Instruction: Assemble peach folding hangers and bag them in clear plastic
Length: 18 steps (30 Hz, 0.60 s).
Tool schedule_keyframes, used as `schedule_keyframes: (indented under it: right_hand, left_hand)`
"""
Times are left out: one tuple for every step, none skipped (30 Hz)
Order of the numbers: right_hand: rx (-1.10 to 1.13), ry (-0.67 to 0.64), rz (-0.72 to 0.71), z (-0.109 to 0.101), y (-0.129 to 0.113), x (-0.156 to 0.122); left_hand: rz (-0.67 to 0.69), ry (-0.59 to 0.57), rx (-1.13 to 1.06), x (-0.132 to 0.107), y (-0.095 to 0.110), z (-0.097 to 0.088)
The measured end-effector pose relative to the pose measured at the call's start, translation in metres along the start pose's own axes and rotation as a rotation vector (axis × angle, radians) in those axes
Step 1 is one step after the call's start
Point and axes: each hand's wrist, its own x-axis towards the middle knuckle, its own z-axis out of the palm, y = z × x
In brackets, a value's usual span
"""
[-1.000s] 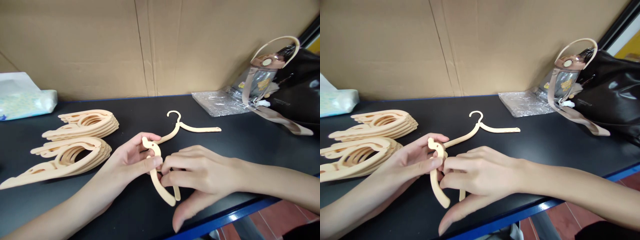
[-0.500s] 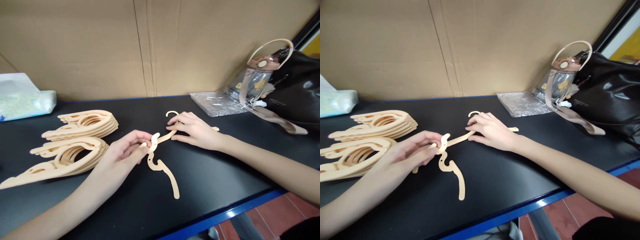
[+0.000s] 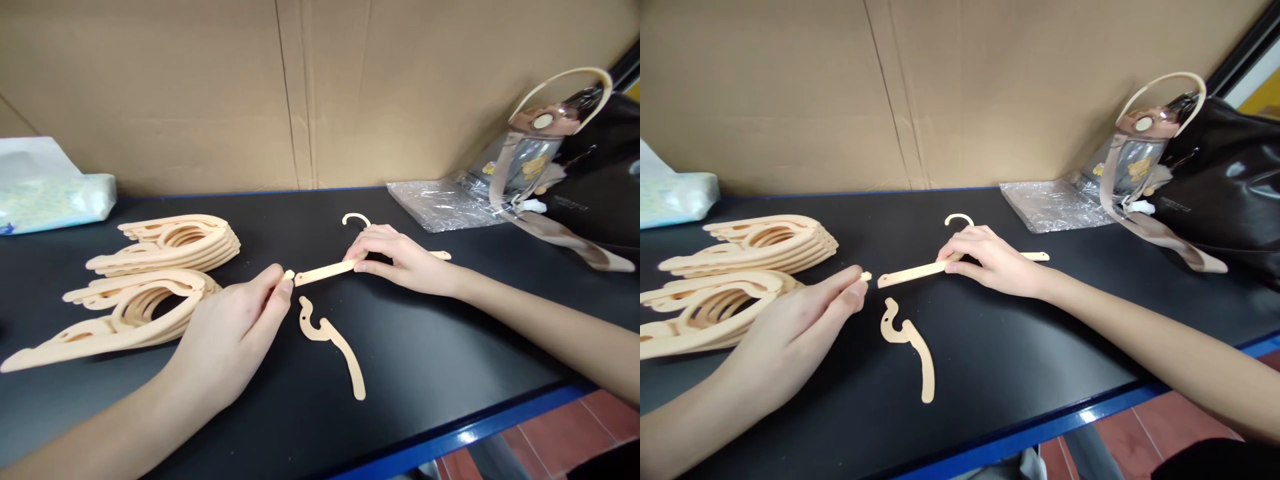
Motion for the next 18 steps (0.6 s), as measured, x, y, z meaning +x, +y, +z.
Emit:
schedule_keyframes:
  right_hand:
    - [0.021, 0.004, -0.006, -0.001, 0.0, 0.0]
    - [0.043, 0.01, -0.011, -0.001, 0.0, 0.0]
    - [0.063, 0.016, -0.015, -0.002, 0.001, 0.0]
    - [0.08, 0.022, -0.018, -0.003, 0.001, 0.0]
    - [0.095, 0.026, -0.02, -0.004, 0.001, 0.0]
    - [0.107, 0.03, -0.022, -0.004, 0.001, 0.0]
    - [0.117, 0.032, -0.023, -0.005, 0.001, 0.0]
    - [0.126, 0.034, -0.027, -0.006, 0.001, 0.0]
    - [0.136, 0.034, -0.031, -0.006, 0.001, 0.0]
    - [0.144, 0.033, -0.035, -0.006, 0.0, 0.0]
    - [0.152, 0.028, -0.038, -0.006, 0.0, 0.0]
    - [0.16, 0.023, -0.041, -0.006, 0.0, 0.0]
    - [0.169, 0.017, -0.043, -0.006, 0.0, 0.0]
    - [0.178, 0.014, -0.044, -0.006, -0.001, 0.0]
    - [0.187, 0.015, -0.045, -0.006, -0.001, 0.0]
    - [0.194, 0.017, -0.045, -0.006, -0.001, 0.0]
    - [0.2, 0.02, -0.045, -0.006, -0.002, 0.0]
    - [0.203, 0.022, -0.044, -0.006, -0.002, 0.0]
  left_hand:
    - [0.012, 0.012, 0.021, 0.0, -0.001, 0.0]
    - [0.018, 0.017, 0.041, -0.001, -0.001, 0.001]
    - [0.021, 0.018, 0.062, -0.001, -0.002, 0.002]
    - [0.019, 0.019, 0.087, 0.0, -0.001, 0.002]
    - [0.013, 0.014, 0.115, 0.0, 0.0, 0.002]
    - [0.002, 0.001, 0.146, 0.0, 0.001, 0.002]
    - [-0.008, -0.01, 0.178, 0.0, 0.003, 0.001]
    - [-0.017, -0.016, 0.209, 0.001, 0.005, 0.0]
    - [-0.024, -0.02, 0.236, 0.001, 0.007, -0.001]
    - [-0.029, -0.024, 0.257, 0.001, 0.009, -0.002]
    - [-0.032, -0.025, 0.269, 0.001, 0.01, -0.002]
    - [-0.035, -0.024, 0.276, 0.0, 0.011, -0.003]
    - [-0.038, -0.028, 0.28, 0.0, 0.012, -0.003]
    - [-0.04, -0.037, 0.28, 0.0, 0.012, -0.003]
    - [-0.038, -0.042, 0.279, 0.0, 0.011, -0.002]
    - [-0.03, -0.048, 0.276, 0.0, 0.011, -0.001]
    - [-0.019, -0.051, 0.273, 0.0, 0.009, 0.0]
    - [-0.003, -0.05, 0.269, 0.0, 0.008, 0.001]
